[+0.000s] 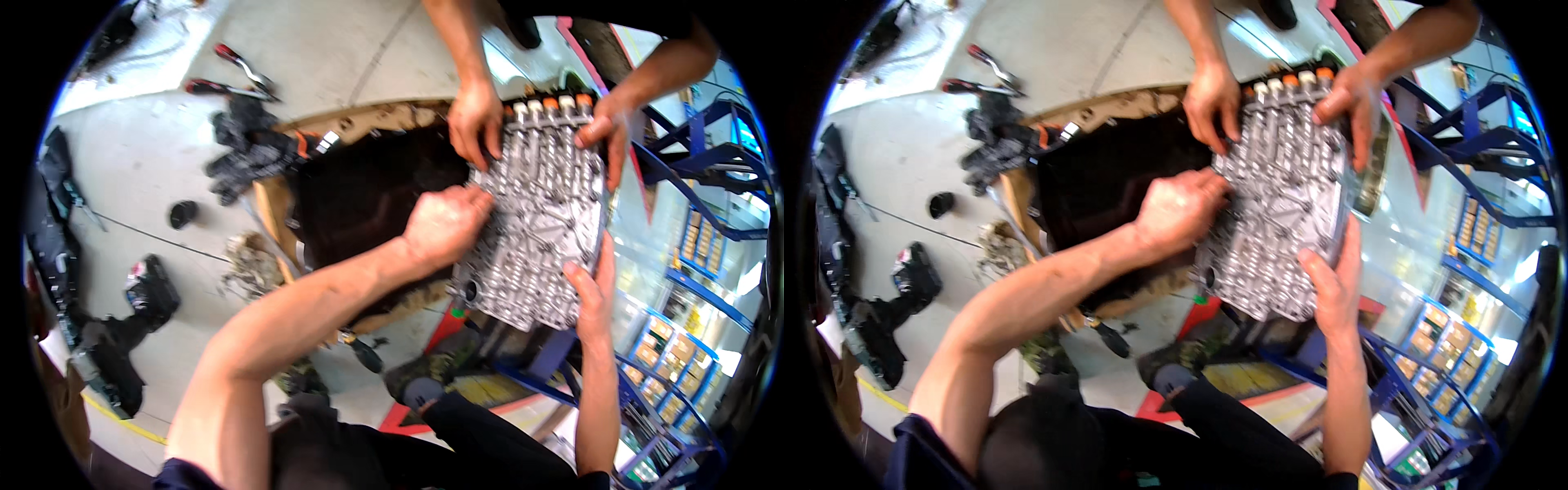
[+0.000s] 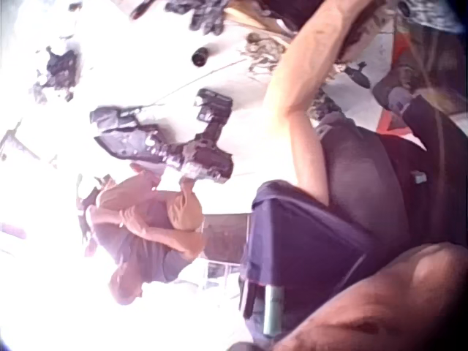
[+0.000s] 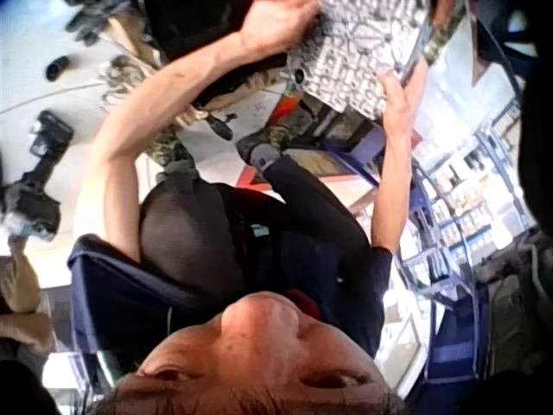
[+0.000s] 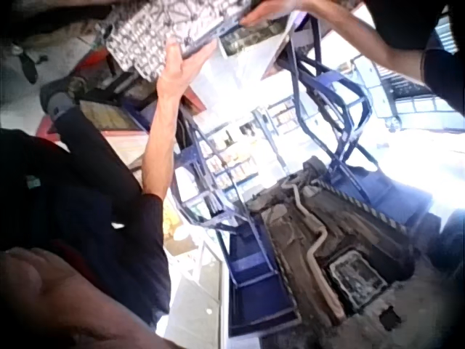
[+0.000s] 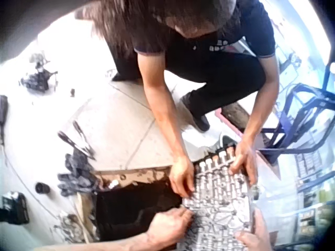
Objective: The person sits on the floor and uses a screwdriver to tighten screws on a metallic engine component held in their hands. A second person assists by holding the part steady and using a tool to help with the fastening process.
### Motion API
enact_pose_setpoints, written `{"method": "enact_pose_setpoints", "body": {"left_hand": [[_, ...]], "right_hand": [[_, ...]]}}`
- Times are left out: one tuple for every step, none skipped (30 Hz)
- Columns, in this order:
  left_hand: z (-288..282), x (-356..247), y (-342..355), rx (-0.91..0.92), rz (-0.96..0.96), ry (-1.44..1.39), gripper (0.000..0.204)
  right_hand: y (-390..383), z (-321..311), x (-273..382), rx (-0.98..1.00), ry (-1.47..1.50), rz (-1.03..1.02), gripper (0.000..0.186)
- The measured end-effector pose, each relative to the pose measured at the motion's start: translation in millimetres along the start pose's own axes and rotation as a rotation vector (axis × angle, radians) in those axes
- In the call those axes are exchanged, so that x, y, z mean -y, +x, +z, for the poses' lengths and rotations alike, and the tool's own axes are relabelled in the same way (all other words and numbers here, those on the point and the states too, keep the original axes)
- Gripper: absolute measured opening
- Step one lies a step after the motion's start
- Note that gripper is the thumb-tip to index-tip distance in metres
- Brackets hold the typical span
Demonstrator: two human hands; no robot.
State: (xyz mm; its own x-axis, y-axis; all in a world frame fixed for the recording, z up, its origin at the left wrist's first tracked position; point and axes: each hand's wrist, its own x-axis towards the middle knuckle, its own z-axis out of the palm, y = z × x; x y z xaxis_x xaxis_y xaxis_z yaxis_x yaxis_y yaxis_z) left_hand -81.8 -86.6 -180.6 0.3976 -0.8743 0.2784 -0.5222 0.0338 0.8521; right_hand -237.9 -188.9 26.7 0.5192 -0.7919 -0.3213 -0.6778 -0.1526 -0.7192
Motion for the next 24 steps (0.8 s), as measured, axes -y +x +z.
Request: {"method": "enact_pose_setpoints", "body": {"left_hand": [[-2.2,0.9,-1.1,0.01,0.06,0.083,0.014],[0.9,-3.5,0.4,-0.009,0.039,0.059,0.013],[2.3,-6.1,0.8,0.012,0.016,0.064,0.011],[10.5,-5.6,1.1,-0.043,0.017,0.064,0.024],[17.5,-6.8,2.2,-0.043,-0.05,0.069,0.025],[18.9,-11.6,2.8,0.002,-0.155,0.052,0.025],[17.4,-12.8,3.5,0.068,-0.207,0.014,0.023],[10.5,-17.5,5.9,0.063,-0.238,0.011,0.022],[5.3,-17.6,4.9,0.04,-0.206,0.012,0.021],[0.0,-18.1,3.0,0.016,-0.174,0.012,0.021],[2.9,-17.1,3.2,0.036,-0.162,0.018,0.022],[8.8,-15.5,2.4,0.057,-0.154,0.021,0.023],[16.5,-9.6,1.0,0.112,-0.161,0.0,0.023],[12.8,-11.7,1.7,0.194,-0.179,-0.029,0.022],[10.0,-12.8,4.7,0.196,-0.242,-0.06,0.023],[7.3,-13.0,7.0,0.2,-0.304,-0.093,0.024],[6.4,-16.3,6.8,0.117,-0.31,-0.097,0.028],[5.8,-19.4,6.0,0.037,-0.314,-0.102,0.032],[5.5,-21.8,5.3,-0.041,-0.317,-0.109,0.036],[2.5,-21.6,7.3,0.068,-0.355,-0.124,0.037],[-0.2,-19.4,11.4,0.18,-0.389,-0.14,0.038],[-1.8,-18.1,15.3,0.295,-0.419,-0.156,0.038],[-2.6,-19.1,18.0,0.325,-0.433,-0.127,0.04],[-2.7,-24.7,24.1,0.366,-0.505,-0.102,0.039]], "right_hand": [[-0.6,-1.7,-6.9,-0.002,0.008,0.005,0.082],[-3.3,-4.3,-5.8,-0.027,0.008,0.013,0.083],[-4.2,-5.3,-6.6,-0.029,0.015,0.018,0.083],[-5.2,-7.2,-6.5,-0.028,0.005,0.009,0.082],[-5.4,-8.8,-9.1,-0.019,0.012,0.029,0.082],[-4.4,-6.7,-10.0,-0.032,0.025,0.032,0.082],[-3.4,-9.0,-16.2,-0.026,-0.023,0.033,0.084],[-3.8,-13.4,-23.8,-0.021,-0.074,0.033,0.086],[-5.0,-13.9,-26.3,-0.034,-0.091,0.024,0.086],[-6.9,-13.9,-27.2,-0.046,-0.109,0.014,0.086],[-7.2,-12.5,-28.9,-0.077,-0.116,-0.002,0.086],[-6.7,-12.4,-28.6,-0.064,-0.096,-0.011,0.087],[-7.5,-14.3,-28.9,-0.049,-0.081,-0.016,0.087],[-8.7,-16.7,-29.5,-0.031,-0.084,-0.017,0.087],[-8.9,-13.1,-31.5,-0.058,-0.051,-0.012,0.087],[-6.2,-9.8,-32.0,-0.041,-0.021,-0.02,0.086],[-5.6,-9.0,-29.4,-0.024,-0.002,-0.023,0.086],[-5.6,-8.5,-26.9,-0.01,0.016,-0.023,0.086],[-6.3,-7.8,-24.4,-0.011,0.019,-0.019,0.086],[-5.8,-6.6,-20.8,-0.01,0.023,-0.019,0.085],[-5.3,-6.8,-18.6,-0.012,0.027,-0.018,0.085],[-5.5,-8.4,-18.5,-0.014,0.028,-0.016,0.085],[-5.0,-10.2,-20.5,-0.015,0.029,-0.013,0.085],[-8.5,-17.2,-22.9,-0.031,0.012,0.003,0.085]]}}
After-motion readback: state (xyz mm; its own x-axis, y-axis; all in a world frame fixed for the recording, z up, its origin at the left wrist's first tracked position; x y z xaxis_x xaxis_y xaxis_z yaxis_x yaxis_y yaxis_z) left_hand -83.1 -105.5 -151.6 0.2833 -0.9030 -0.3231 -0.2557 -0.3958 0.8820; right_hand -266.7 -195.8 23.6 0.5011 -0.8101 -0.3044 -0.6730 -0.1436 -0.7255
